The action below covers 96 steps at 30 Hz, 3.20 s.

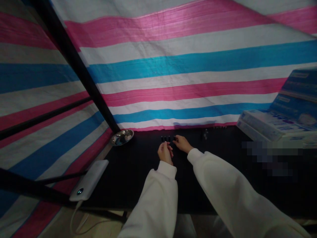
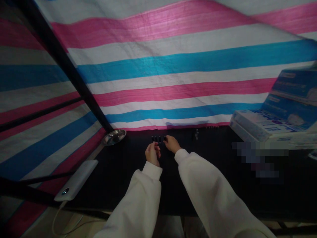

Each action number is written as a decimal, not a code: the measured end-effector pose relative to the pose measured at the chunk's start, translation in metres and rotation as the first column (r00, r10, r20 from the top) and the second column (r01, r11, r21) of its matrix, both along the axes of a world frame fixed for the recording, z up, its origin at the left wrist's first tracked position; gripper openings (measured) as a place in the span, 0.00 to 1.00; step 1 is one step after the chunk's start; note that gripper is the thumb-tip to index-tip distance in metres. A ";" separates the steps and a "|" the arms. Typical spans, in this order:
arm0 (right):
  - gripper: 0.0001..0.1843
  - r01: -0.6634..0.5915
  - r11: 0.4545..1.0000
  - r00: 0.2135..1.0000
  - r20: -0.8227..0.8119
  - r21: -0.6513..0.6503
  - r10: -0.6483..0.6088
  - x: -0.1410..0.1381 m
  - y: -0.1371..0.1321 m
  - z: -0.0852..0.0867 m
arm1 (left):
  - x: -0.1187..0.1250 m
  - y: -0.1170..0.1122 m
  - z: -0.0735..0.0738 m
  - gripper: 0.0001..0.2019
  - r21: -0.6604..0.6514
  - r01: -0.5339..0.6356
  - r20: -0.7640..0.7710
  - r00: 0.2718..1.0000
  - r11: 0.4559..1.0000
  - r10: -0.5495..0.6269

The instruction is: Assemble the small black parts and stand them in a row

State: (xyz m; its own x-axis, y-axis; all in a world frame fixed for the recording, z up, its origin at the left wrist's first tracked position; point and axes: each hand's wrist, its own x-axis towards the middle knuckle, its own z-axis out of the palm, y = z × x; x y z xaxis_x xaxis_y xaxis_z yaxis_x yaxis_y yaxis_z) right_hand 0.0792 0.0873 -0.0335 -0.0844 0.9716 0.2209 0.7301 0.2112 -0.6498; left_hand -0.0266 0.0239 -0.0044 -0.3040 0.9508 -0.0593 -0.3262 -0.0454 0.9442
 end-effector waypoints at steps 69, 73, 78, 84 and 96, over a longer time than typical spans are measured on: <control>0.14 0.617 0.760 0.782 -0.047 0.202 -0.622 0.130 -0.030 -0.023 | 0.115 0.031 0.003 0.13 -0.052 0.500 -0.985 -0.168 0.865 0.039; 0.14 0.620 0.762 0.781 -0.052 0.185 -0.623 0.130 -0.030 -0.024 | 0.094 0.018 0.010 0.12 0.041 0.515 -0.999 -0.003 0.856 0.049; 0.13 0.627 0.760 0.776 -0.048 0.170 -0.629 0.131 -0.031 -0.024 | 0.056 0.001 0.017 0.12 0.104 0.617 -0.968 0.241 0.780 -0.062; 0.12 0.625 0.765 0.779 -0.050 0.156 -0.625 0.131 -0.036 -0.020 | 0.029 -0.009 -0.005 0.15 0.136 0.436 -0.842 0.524 0.890 -0.128; 0.13 0.293 0.887 0.956 -0.088 0.358 -0.281 0.097 -0.063 0.010 | 0.029 0.000 -0.011 0.15 0.204 0.308 -0.485 0.856 0.929 -0.177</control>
